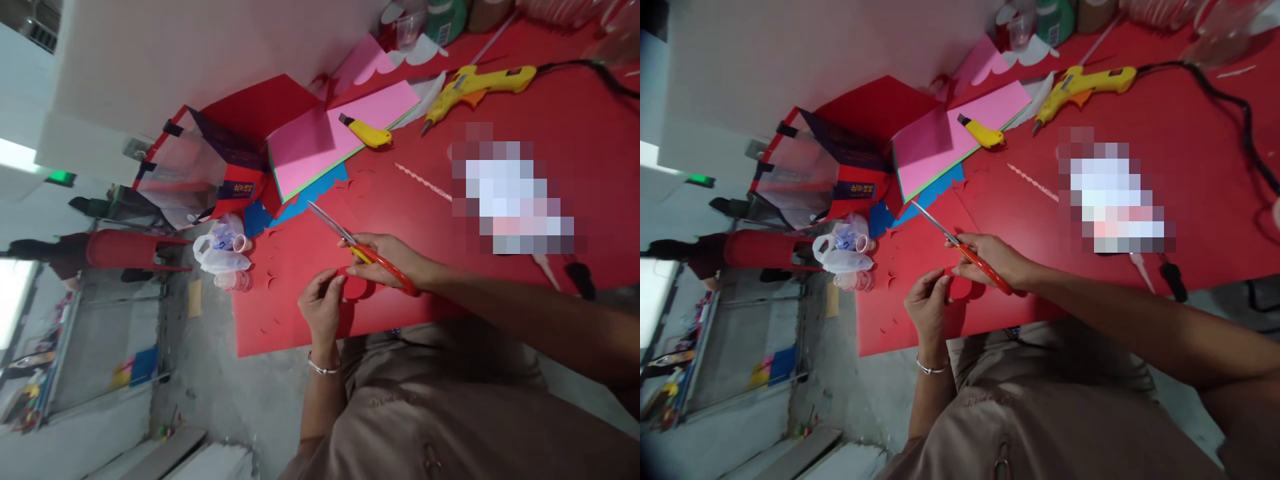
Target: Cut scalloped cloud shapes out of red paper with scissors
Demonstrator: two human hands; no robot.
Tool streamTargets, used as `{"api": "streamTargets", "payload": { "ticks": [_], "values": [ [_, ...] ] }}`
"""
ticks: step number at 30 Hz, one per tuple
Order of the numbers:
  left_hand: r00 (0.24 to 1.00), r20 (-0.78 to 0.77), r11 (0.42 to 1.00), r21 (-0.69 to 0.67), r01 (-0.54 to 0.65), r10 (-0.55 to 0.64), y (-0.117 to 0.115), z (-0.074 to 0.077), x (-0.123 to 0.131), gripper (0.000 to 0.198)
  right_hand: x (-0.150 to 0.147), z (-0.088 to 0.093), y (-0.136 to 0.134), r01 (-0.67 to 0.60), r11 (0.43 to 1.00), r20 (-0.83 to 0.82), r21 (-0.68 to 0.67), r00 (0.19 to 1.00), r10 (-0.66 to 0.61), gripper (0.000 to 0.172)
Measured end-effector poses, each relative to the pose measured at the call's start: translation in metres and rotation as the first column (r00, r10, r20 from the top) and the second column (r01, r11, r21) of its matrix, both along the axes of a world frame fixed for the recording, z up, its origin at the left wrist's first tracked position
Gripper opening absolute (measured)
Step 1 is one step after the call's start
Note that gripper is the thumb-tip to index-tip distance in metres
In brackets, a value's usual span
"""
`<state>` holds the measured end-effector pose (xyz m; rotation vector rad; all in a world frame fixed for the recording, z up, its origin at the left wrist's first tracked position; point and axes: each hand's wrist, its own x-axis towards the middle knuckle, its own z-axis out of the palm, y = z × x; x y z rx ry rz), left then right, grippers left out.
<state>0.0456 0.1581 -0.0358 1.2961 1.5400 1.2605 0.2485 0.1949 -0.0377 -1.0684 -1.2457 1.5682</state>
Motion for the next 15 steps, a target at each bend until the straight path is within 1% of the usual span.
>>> {"api": "streamTargets", "payload": {
  "ticks": [3, 5, 7, 9, 11, 13, 15],
  "values": [
    [0.997, -0.037, 0.998, -0.007, 0.070, -0.070, 0.000, -0.002, -0.001, 0.038, 0.000, -0.009, 0.001, -0.038, 0.999, -0.031, 0.029, 0.999, 0.039, 0.061],
    [0.988, -0.068, 0.990, -0.011, 0.141, -0.141, 0.001, -0.002, -0.001, 0.041, 0.000, -0.013, 0.002, -0.062, 0.997, -0.050, 0.041, 0.997, 0.064, 0.063],
    [0.971, -0.104, 0.976, -0.021, 0.216, -0.217, 0.001, -0.001, -0.001, 0.043, 0.000, -0.015, 0.001, -0.069, 0.997, -0.045, 0.026, 0.996, 0.070, 0.062],
    [0.953, -0.144, 0.963, -0.019, 0.268, -0.268, 0.002, 0.000, 0.000, 0.042, 0.000, -0.012, 0.000, -0.081, 0.997, -0.050, 0.002, 0.995, 0.081, 0.061],
    [0.950, -0.154, 0.961, 0.001, 0.276, -0.273, 0.002, 0.001, 0.000, 0.041, 0.000, -0.009, -0.001, -0.087, 0.996, -0.067, -0.010, 0.994, 0.086, 0.062],
    [0.965, -0.109, 0.970, 0.015, 0.241, -0.238, 0.001, 0.001, 0.001, 0.043, 0.000, -0.007, -0.002, -0.073, 0.997, -0.072, -0.009, 0.995, 0.073, 0.061],
    [0.981, -0.048, 0.982, 0.009, 0.187, -0.187, -0.001, 0.000, 0.001, 0.046, 0.001, -0.006, -0.001, -0.024, 1.000, -0.046, -0.007, 0.999, 0.024, 0.057]
  ]
}}
